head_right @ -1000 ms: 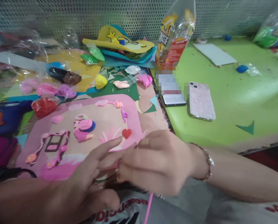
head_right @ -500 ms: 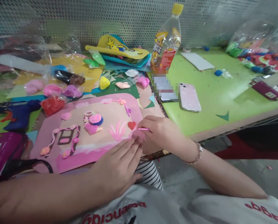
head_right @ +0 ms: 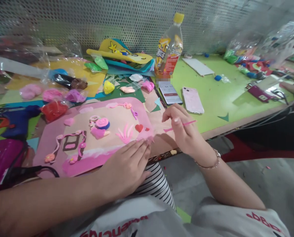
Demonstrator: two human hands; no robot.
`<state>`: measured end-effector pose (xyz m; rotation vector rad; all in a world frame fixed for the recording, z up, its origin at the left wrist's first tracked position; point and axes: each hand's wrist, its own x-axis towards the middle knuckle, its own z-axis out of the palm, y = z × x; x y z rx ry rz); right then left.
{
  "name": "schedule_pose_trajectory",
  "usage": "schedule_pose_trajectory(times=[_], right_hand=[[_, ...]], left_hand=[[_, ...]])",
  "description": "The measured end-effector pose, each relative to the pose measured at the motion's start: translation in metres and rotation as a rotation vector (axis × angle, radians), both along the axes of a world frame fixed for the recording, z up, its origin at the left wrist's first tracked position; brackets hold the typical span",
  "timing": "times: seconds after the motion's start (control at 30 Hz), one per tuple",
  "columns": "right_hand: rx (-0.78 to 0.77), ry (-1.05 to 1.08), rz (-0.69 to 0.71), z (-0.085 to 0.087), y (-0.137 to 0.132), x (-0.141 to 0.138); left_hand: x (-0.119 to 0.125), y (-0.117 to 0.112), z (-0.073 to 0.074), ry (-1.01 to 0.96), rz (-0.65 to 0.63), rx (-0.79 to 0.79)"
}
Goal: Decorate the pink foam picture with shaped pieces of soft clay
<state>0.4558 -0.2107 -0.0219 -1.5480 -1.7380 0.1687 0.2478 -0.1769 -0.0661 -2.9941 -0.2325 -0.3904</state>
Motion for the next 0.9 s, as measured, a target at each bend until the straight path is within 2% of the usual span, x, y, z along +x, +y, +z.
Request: schedule_pose_trajectory(times=[0.1,0.2,0.4,0.53,0.6,0.67,0.73,0.83,0.9], right_hand=[[-0.089,0.285,0.014,-0.005,0.005,-0.002],[-0.098,0.471,0.046,-0.016,0.015,-0.007],[-0.156,0.461,0.113,-0.026,0.023,-0.015],[-0.099,0.455,-0.070,-0.028,0.021,-0.014],[-0.079,0.407,-0.100,-0.028,0.020,-0.012],[-0.051,0.416,-0.059,-0.028,0.017,-0.010],[-0.047,0.490,0.040,-0.027,0.014,-0.008],[-0.127,0.628,0.234,-0.024,0.010,-0.007],[-0.160,0.661,0.275,-0.025,0.009,-0.008]], left_hand=[[0.000,0.001,0.001,-0.008,0.001,-0.011],[0.000,0.001,0.003,-0.027,0.003,-0.031],[0.000,0.000,0.003,-0.013,0.019,-0.027],[0.000,-0.001,0.001,-0.012,0.015,0.000],[0.000,0.000,0.000,-0.013,0.014,0.004],[0.000,0.000,0.000,-0.011,0.012,0.004],[0.000,0.000,0.001,0.001,0.005,0.007],[0.000,0.000,0.003,0.026,0.003,0.012],[0.000,0.001,0.004,0.035,0.002,0.016]])
